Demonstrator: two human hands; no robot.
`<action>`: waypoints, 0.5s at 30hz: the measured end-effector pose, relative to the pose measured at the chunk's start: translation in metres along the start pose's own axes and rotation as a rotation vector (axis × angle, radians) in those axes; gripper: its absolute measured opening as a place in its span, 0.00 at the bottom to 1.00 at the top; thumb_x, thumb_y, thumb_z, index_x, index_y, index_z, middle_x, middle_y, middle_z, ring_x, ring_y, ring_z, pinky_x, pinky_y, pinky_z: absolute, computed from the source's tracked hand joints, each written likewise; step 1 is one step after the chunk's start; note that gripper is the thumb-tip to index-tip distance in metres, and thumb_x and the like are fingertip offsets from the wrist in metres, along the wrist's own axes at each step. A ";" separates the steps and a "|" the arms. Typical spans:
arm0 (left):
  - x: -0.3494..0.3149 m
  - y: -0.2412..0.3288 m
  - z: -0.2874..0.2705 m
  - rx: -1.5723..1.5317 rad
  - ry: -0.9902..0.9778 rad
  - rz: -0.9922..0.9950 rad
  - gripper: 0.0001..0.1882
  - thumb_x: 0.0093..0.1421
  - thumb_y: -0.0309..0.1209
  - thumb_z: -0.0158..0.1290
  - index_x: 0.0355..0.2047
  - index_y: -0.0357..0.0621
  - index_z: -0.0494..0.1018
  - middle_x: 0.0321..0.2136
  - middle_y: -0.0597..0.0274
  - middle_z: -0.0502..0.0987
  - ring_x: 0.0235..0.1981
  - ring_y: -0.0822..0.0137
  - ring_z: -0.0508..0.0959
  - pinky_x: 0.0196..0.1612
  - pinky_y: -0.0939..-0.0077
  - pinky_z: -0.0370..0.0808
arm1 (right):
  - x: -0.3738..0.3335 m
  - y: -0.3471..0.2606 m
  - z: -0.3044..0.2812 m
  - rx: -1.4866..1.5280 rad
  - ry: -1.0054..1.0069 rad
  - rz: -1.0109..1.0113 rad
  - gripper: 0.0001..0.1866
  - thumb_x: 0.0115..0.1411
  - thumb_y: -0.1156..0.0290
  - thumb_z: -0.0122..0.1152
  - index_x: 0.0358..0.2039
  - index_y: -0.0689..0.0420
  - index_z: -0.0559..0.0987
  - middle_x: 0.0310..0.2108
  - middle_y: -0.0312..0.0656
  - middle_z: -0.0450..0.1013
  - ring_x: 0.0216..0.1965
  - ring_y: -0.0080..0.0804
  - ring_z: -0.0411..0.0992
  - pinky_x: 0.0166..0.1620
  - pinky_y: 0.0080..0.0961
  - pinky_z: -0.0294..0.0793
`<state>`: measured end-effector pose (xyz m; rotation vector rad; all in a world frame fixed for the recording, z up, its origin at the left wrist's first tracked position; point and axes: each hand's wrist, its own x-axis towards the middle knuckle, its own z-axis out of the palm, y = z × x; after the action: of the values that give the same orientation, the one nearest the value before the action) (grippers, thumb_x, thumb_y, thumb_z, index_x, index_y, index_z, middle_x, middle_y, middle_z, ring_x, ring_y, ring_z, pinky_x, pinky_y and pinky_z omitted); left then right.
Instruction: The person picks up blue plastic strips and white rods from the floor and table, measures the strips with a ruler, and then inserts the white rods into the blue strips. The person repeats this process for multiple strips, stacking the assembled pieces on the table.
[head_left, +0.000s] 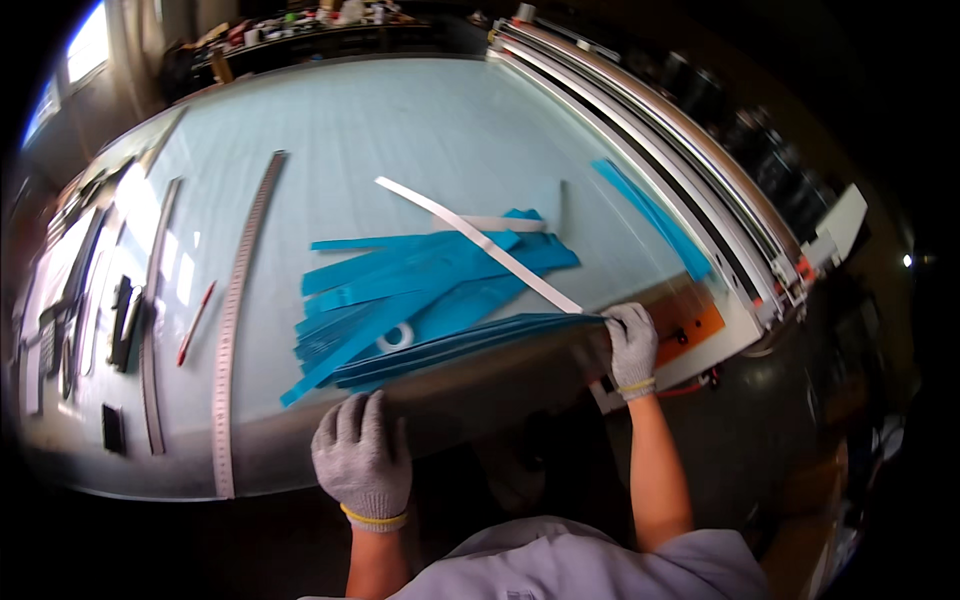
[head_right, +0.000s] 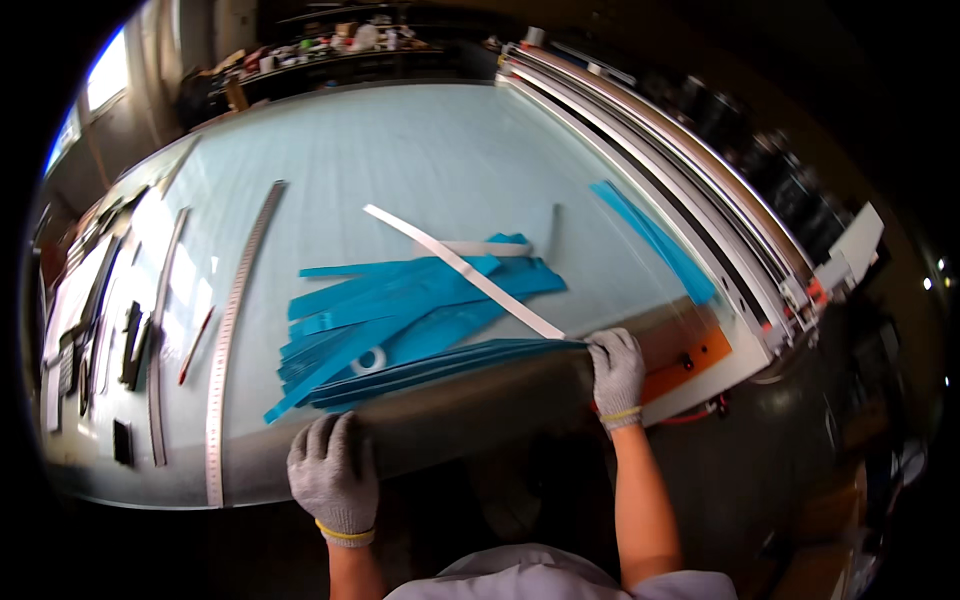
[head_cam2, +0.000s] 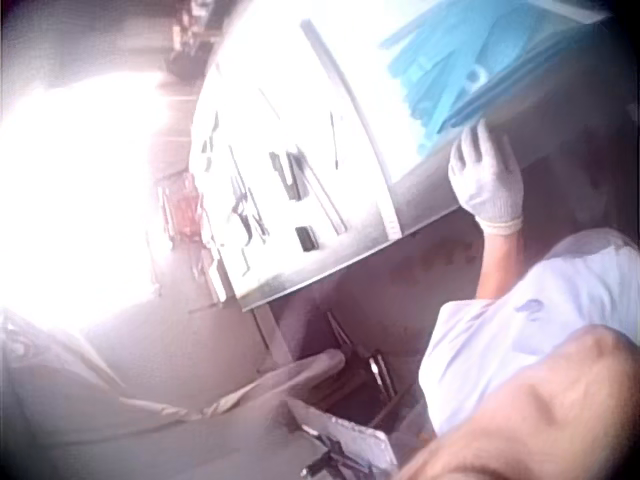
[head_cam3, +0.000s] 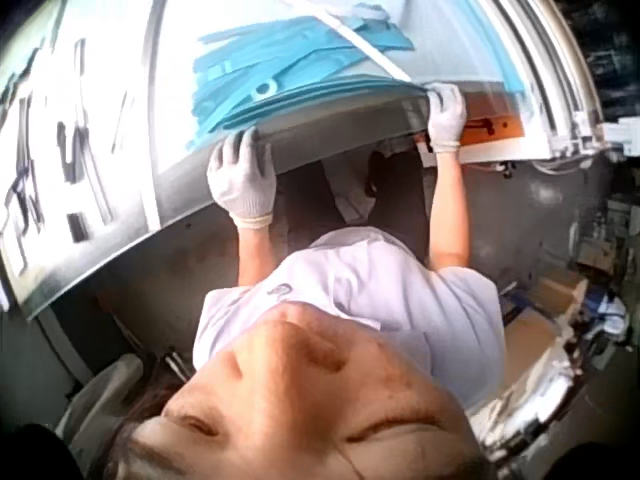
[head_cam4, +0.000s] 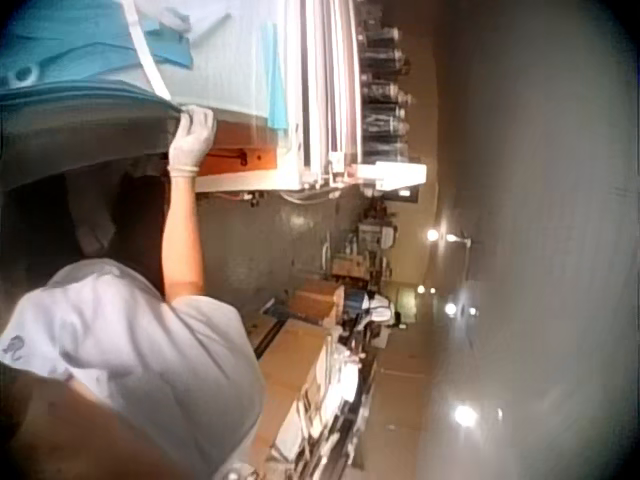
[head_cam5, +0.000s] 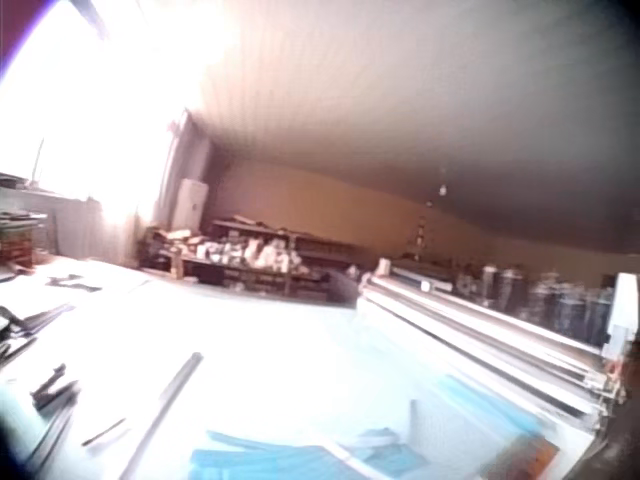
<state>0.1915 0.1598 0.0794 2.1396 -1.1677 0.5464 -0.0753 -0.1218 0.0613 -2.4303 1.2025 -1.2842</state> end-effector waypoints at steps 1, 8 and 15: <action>-0.001 -0.001 0.000 0.011 0.004 -0.002 0.21 0.51 0.33 0.65 0.47 0.47 0.82 0.47 0.57 0.81 0.50 0.50 0.79 0.54 0.56 0.74 | 0.001 -0.001 0.002 0.003 -0.004 0.000 0.03 0.59 0.78 0.61 0.33 0.61 0.81 0.35 0.46 0.76 0.41 0.49 0.74 0.48 0.39 0.73; 0.001 0.004 0.005 0.040 -0.107 0.023 0.22 0.54 0.33 0.63 0.51 0.46 0.80 0.54 0.58 0.79 0.56 0.48 0.76 0.60 0.54 0.71 | -0.004 0.008 -0.003 -0.018 0.035 -0.027 0.04 0.59 0.75 0.62 0.33 0.60 0.82 0.34 0.46 0.77 0.40 0.49 0.75 0.47 0.41 0.74; 0.005 0.005 0.006 0.144 -0.227 0.002 0.29 0.55 0.33 0.63 0.59 0.48 0.76 0.63 0.58 0.73 0.64 0.46 0.71 0.67 0.52 0.65 | 0.000 0.008 -0.001 0.027 0.028 0.004 0.04 0.60 0.74 0.63 0.33 0.59 0.83 0.34 0.45 0.77 0.40 0.49 0.75 0.47 0.40 0.75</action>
<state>0.1903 0.1505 0.0799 2.3727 -1.2860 0.4068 -0.0810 -0.1271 0.0585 -2.3983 1.1880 -1.3284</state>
